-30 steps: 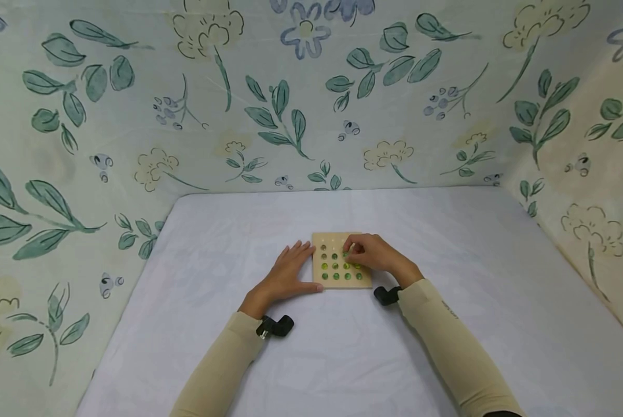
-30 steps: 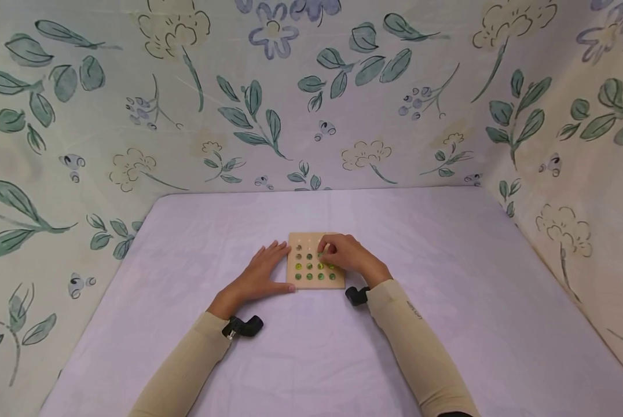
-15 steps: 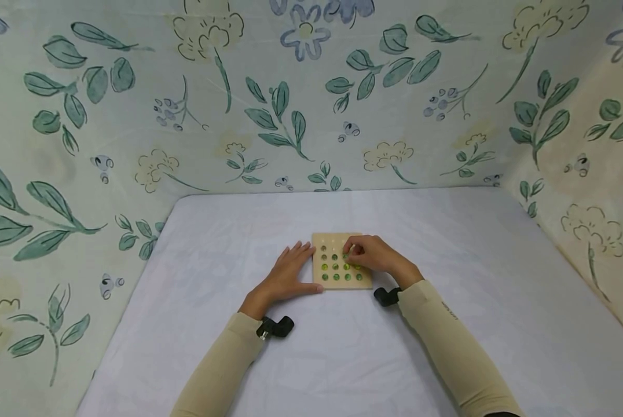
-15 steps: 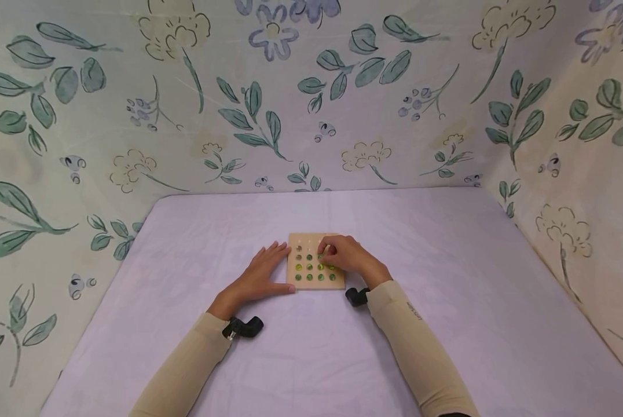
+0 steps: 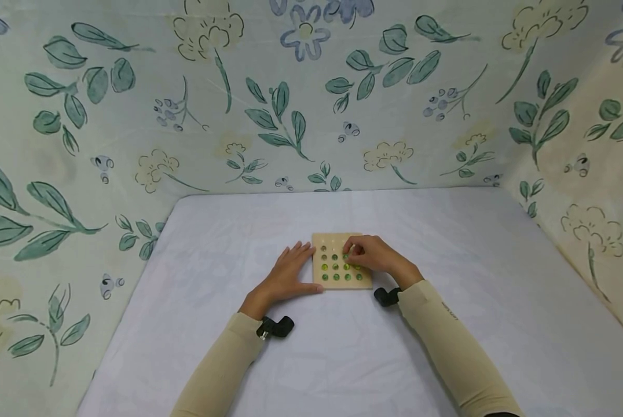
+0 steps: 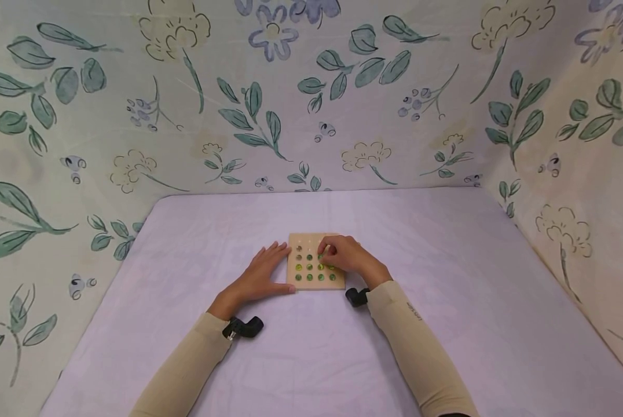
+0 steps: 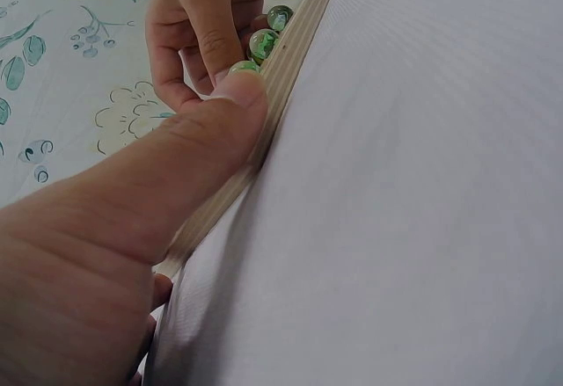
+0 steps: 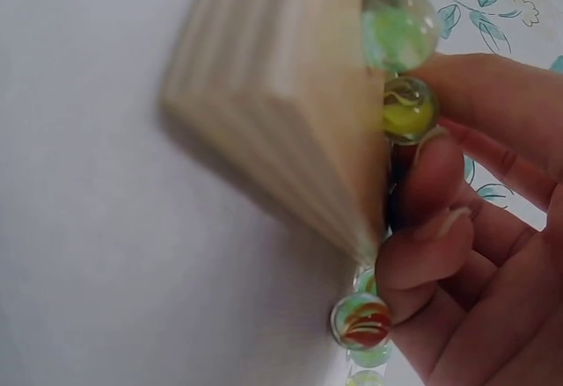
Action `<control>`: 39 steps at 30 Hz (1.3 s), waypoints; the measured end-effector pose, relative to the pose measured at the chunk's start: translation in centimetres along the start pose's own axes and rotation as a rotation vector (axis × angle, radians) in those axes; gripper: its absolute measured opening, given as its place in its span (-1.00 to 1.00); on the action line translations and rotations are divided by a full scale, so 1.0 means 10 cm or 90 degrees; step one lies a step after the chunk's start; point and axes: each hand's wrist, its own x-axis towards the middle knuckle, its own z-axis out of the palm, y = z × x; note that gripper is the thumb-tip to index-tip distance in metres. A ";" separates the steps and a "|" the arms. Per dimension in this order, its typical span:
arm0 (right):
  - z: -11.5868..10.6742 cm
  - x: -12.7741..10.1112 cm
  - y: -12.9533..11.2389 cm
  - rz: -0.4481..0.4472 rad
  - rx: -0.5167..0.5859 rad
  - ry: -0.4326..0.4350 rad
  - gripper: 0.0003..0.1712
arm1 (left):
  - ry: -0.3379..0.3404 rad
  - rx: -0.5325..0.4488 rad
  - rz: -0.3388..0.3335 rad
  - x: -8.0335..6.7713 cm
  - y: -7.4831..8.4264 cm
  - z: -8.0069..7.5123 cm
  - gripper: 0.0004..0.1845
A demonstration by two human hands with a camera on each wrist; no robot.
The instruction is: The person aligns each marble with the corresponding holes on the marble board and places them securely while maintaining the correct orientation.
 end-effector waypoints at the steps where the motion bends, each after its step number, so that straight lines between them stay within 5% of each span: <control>1: 0.00 0.00 0.00 -0.001 0.000 0.000 -0.85 | -0.001 0.000 -0.001 0.00 0.00 0.00 0.13; 39: -0.13 -0.07 -0.02 0.033 -0.013 0.009 -0.85 | 0.005 0.003 -0.015 0.01 0.00 0.02 0.13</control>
